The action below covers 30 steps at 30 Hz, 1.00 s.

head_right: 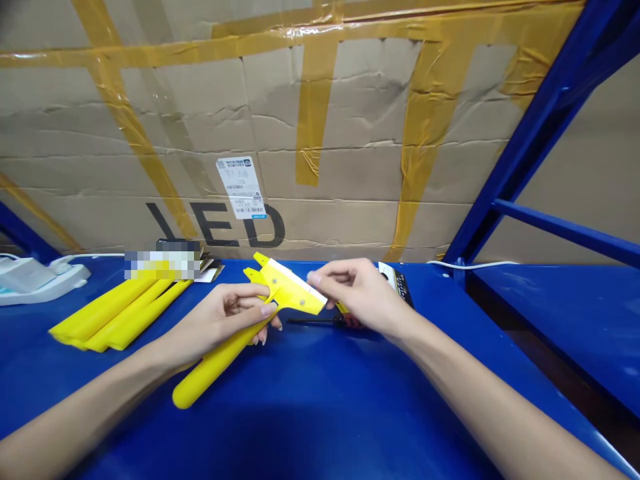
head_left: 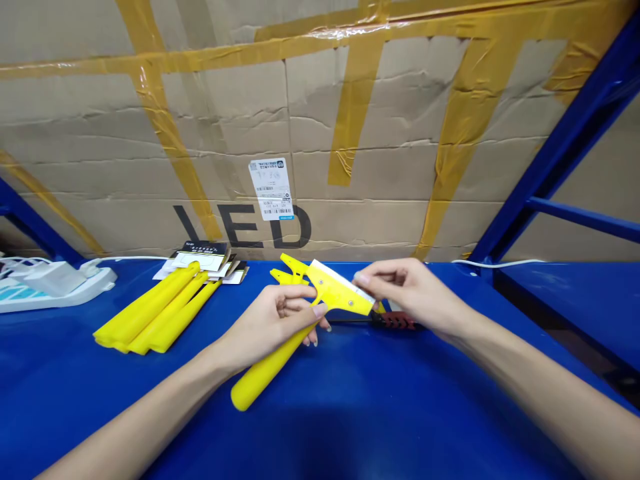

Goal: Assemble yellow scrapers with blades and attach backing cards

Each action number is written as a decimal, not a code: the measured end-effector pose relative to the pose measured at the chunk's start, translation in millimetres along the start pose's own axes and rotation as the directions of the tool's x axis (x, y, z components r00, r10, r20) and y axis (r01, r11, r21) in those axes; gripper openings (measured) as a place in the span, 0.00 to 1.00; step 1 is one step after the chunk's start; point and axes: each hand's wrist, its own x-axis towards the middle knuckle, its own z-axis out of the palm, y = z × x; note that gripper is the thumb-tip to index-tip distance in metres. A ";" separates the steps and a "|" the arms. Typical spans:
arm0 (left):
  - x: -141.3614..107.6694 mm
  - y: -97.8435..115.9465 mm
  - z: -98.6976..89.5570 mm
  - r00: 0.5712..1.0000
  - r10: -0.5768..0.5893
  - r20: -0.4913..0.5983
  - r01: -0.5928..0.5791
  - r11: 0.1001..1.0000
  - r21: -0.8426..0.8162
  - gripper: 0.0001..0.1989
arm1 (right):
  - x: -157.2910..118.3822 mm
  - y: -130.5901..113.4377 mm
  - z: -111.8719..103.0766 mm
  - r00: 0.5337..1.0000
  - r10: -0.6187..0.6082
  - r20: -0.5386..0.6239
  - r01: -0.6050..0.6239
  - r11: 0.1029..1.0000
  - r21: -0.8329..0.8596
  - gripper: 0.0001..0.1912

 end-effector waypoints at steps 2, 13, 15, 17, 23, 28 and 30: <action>-1.7 0.1 -1.7 1.000 -0.009 0.006 0.009 1.000 -0.003 0.14 | -1.5 2.1 -14.4 0.986 -0.060 -0.158 0.036 0.988 -0.149 0.21; 17.1 11.5 25.5 0.979 -0.130 -0.158 0.084 0.960 -0.268 0.14 | -20.4 47.6 -64.0 0.925 0.191 -0.329 -0.379 0.534 -0.755 0.33; 23.1 15.0 34.1 0.969 -0.172 -0.179 0.103 0.936 -0.337 0.13 | -20.5 46.6 -64.1 0.935 0.193 -0.298 -0.355 0.546 -0.759 0.32; 28.5 17.1 40.9 0.956 -0.208 -0.208 0.109 0.906 -0.409 0.11 | -21.2 44.6 -65.8 0.947 0.153 -0.282 -0.319 0.541 -0.778 0.32; 36.8 16.4 48.6 0.935 -0.269 -0.230 0.107 0.834 -0.541 0.05 | -26.8 36.1 -69.4 0.945 0.040 -0.323 -0.318 0.327 -0.890 0.21; 30.8 15.4 43.1 0.935 -0.247 -0.256 0.052 0.806 -0.589 0.07 | -31.2 21.1 -61.8 0.857 -0.428 -0.288 -0.099 0.412 -0.906 0.09; 27.8 14.9 38.5 0.933 -0.223 -0.283 0.006 0.794 -0.608 0.09 | -31.7 15.2 -55.0 0.771 -0.553 -0.315 0.036 0.532 -0.846 0.05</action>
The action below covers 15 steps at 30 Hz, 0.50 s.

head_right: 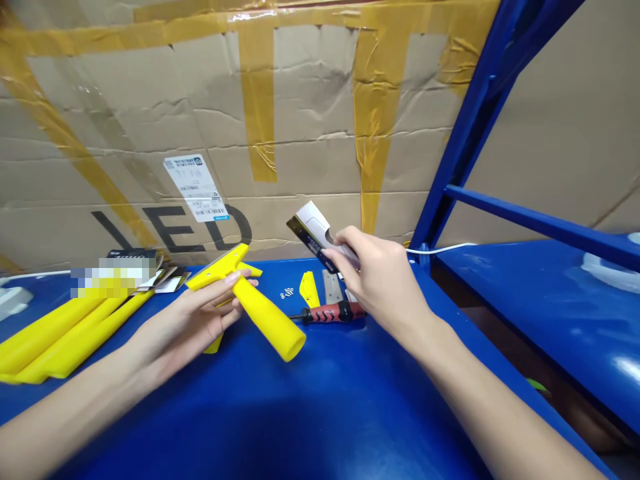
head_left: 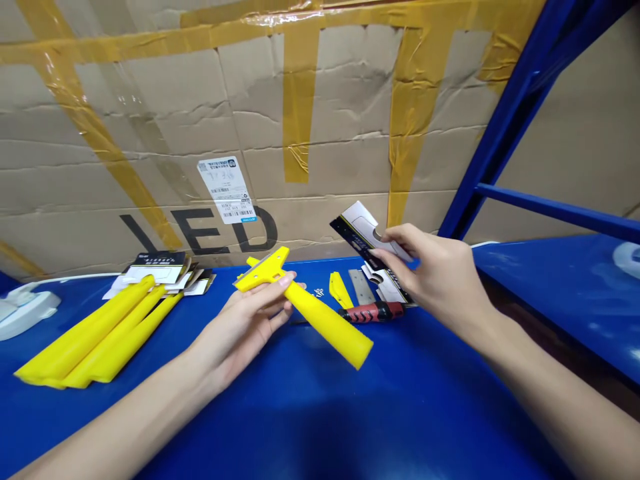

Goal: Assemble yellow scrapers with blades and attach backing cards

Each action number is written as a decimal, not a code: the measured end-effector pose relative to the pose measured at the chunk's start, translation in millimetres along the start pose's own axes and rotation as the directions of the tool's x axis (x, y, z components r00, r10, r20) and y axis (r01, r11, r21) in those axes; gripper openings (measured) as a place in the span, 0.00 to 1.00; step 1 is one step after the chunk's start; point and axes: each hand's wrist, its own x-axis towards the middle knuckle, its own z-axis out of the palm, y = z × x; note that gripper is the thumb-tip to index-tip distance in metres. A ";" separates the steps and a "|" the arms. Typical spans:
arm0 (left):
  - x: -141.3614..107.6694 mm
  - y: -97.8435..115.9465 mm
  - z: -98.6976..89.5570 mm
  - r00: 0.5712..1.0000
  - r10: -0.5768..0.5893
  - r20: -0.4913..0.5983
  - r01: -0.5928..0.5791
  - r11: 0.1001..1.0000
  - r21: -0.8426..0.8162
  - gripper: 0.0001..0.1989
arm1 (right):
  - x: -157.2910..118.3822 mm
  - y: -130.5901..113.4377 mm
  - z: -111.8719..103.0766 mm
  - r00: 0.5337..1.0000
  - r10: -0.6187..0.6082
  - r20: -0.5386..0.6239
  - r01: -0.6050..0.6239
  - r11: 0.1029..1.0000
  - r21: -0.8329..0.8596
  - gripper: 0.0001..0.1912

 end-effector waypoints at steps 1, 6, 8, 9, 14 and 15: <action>-0.3 1.3 -2.7 1.000 0.023 -0.007 -0.023 0.999 -0.024 0.08 | 0.1 -4.5 0.3 1.000 0.017 -0.010 -0.016 0.995 0.100 0.05; -0.8 7.8 -16.7 0.983 0.118 -0.140 -0.144 0.972 -0.187 0.09 | -1.1 -24.2 9.9 0.934 0.170 0.315 -0.333 0.737 0.588 0.24; -2.1 10.1 -20.6 0.973 0.131 -0.188 -0.175 0.956 -0.235 0.09 | -2.8 -31.6 14.4 0.875 0.187 0.448 -0.472 0.540 0.697 0.25; -2.9 11.2 -21.9 0.969 0.138 -0.206 -0.190 0.948 -0.256 0.09 | -3.8 -35.3 15.9 0.842 0.177 0.510 -0.529 0.454 0.716 0.25; -5.8 15.8 -25.2 0.952 0.206 -0.228 -0.268 0.919 -0.288 0.09 | -7.1 -46.0 17.4 0.757 0.153 0.636 -0.651 0.263 0.712 0.23; -5.6 16.7 -25.8 0.949 0.215 -0.231 -0.278 0.916 -0.289 0.09 | -6.9 -45.7 17.1 0.759 0.170 0.629 -0.651 0.231 0.723 0.22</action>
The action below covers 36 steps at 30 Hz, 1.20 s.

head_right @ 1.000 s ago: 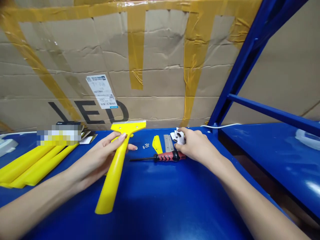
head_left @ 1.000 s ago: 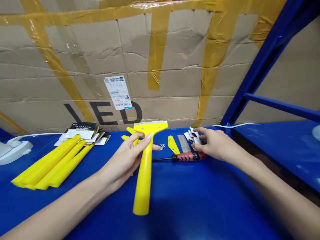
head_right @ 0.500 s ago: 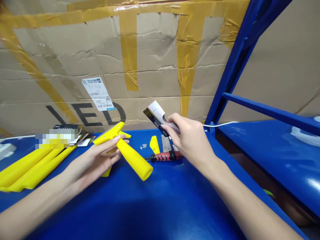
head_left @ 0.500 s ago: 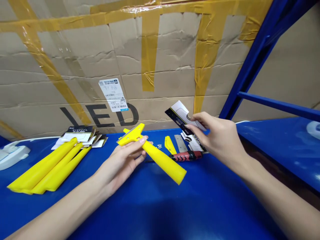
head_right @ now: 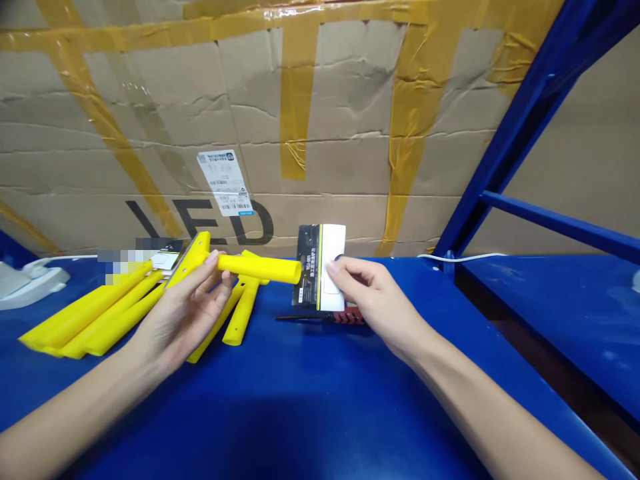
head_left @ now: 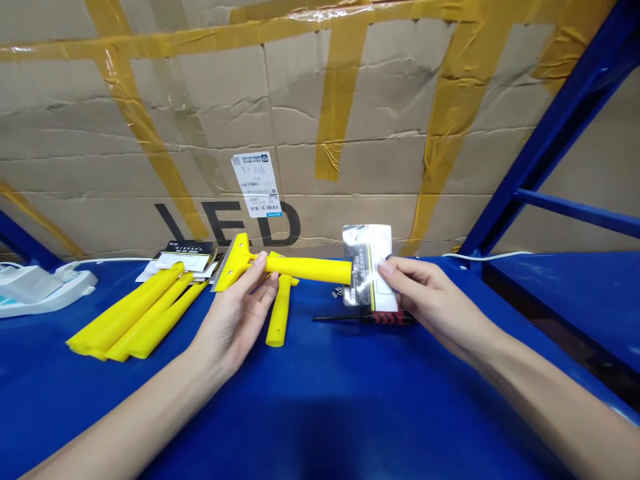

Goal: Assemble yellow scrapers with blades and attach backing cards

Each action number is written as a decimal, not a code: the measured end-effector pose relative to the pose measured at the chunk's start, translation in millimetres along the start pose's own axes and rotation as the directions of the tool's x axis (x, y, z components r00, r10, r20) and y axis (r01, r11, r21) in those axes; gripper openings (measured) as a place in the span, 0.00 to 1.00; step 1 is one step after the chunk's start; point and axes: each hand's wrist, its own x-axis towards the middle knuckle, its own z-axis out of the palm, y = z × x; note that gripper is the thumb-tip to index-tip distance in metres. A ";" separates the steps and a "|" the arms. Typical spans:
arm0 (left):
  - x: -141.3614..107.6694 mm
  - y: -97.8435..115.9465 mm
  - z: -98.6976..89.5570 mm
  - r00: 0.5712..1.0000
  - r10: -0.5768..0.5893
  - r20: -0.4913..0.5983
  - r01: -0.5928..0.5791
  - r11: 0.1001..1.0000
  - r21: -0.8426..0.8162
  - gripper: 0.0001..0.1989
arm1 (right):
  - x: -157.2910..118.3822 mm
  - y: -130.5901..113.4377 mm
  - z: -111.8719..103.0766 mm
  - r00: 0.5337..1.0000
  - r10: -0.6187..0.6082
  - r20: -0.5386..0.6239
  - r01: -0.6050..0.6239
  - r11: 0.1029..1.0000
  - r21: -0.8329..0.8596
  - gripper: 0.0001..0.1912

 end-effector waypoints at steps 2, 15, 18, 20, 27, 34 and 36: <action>1.3 1.5 -0.8 1.000 0.014 -0.018 -0.014 1.000 -0.009 0.09 | 0.6 -0.6 -1.6 1.000 -0.002 -0.020 0.003 0.998 0.065 0.19; -7.9 -11.8 0.7 1.000 -0.010 0.024 0.009 0.999 0.045 0.12 | -7.5 14.6 19.0 0.996 -0.080 -0.050 0.077 0.996 -0.055 0.22; -8.0 -13.6 -2.2 0.996 -0.016 0.092 0.006 0.994 0.111 0.13 | -7.3 11.1 19.4 0.998 -0.010 -0.069 0.014 0.999 0.051 0.32; -7.3 -13.9 -4.4 0.988 -0.020 0.153 -0.008 0.984 0.177 0.14 | -6.3 5.3 17.8 0.999 0.003 -0.044 -0.002 1.000 0.010 0.31; -9.7 -12.7 -2.0 0.954 -0.102 0.281 0.015 0.955 0.296 0.17 | -6.6 -2.1 10.9 0.967 0.188 0.174 -0.199 0.979 0.049 0.27; -5.0 -8.7 -1.3 0.970 -0.041 0.241 -0.008 0.981 0.196 0.20 | -9.8 -4.2 11.2 0.938 0.222 0.266 -0.275 0.944 0.181 0.38; -2.6 -9.5 -3.4 0.976 -0.013 0.218 -0.033 0.978 0.206 0.20 | -9.6 -4.4 11.8 0.948 0.214 0.234 -0.252 0.957 0.146 0.40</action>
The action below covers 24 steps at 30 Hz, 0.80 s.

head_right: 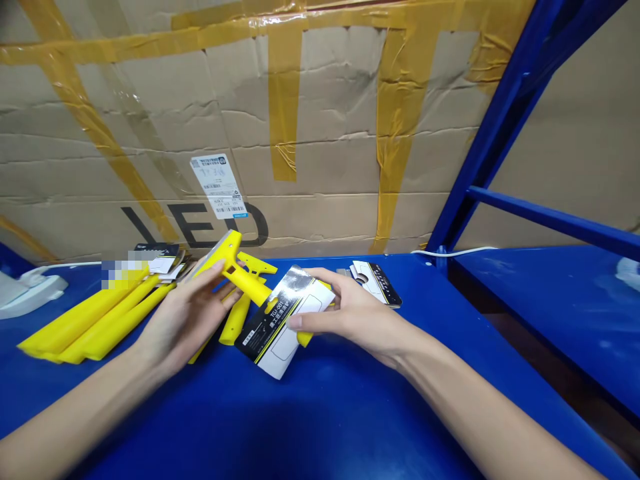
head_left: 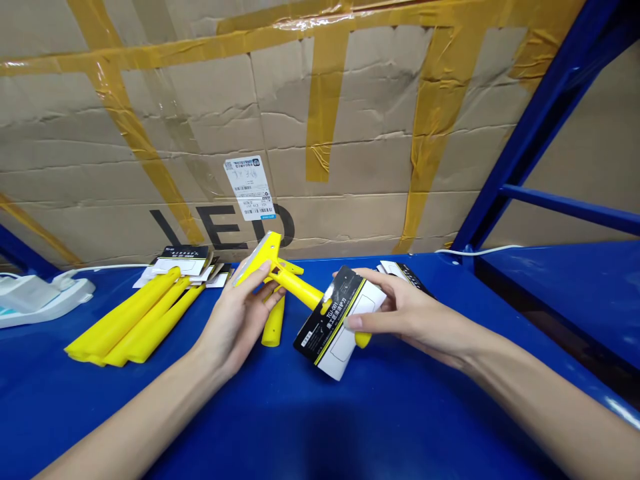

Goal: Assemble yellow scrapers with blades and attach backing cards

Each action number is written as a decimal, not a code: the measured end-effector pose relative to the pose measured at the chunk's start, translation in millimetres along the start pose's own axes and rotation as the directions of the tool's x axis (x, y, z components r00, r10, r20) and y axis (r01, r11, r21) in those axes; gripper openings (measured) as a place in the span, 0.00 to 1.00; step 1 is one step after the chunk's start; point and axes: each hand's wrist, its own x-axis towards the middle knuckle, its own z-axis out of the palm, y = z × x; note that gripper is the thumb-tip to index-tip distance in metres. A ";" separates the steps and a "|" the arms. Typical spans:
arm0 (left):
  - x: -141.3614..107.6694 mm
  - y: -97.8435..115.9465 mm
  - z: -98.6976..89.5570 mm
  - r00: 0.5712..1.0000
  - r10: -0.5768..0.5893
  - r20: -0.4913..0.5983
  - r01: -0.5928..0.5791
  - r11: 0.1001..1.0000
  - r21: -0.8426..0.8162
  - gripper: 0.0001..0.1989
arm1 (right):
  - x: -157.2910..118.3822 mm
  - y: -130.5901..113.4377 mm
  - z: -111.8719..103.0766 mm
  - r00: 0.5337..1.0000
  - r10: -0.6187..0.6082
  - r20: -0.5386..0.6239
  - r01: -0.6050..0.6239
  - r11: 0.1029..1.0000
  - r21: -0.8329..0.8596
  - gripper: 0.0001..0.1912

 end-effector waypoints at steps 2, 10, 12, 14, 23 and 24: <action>0.9 -2.2 -1.7 1.000 0.005 -0.020 -0.005 1.000 0.025 0.21 | 0.2 -0.1 0.7 1.000 -0.009 -0.010 0.008 0.999 -0.039 0.39; 0.6 -7.8 -2.9 0.999 0.041 -0.023 -0.037 0.988 0.148 0.18 | 0.3 0.9 2.3 0.999 -0.010 -0.039 0.008 0.999 -0.050 0.37; -0.1 -7.9 -2.1 1.000 0.015 0.007 -0.016 0.986 0.169 0.13 | 1.0 2.3 1.9 0.999 -0.018 -0.043 0.015 0.999 -0.049 0.35; -1.6 -8.2 -1.4 0.994 -0.060 0.086 0.043 0.982 0.182 0.11 | 1.3 3.4 1.0 0.998 -0.044 -0.051 0.042 0.998 -0.035 0.33; -8.5 -11.6 3.3 0.892 -0.335 0.305 0.329 0.942 0.073 0.27 | 3.5 -0.4 1.7 0.965 -0.082 -0.248 0.143 0.960 0.239 0.22; -7.5 -11.6 3.1 0.890 -0.350 0.292 0.345 0.936 0.071 0.28 | 4.8 -1.1 2.3 0.954 -0.100 -0.284 0.182 0.943 0.278 0.21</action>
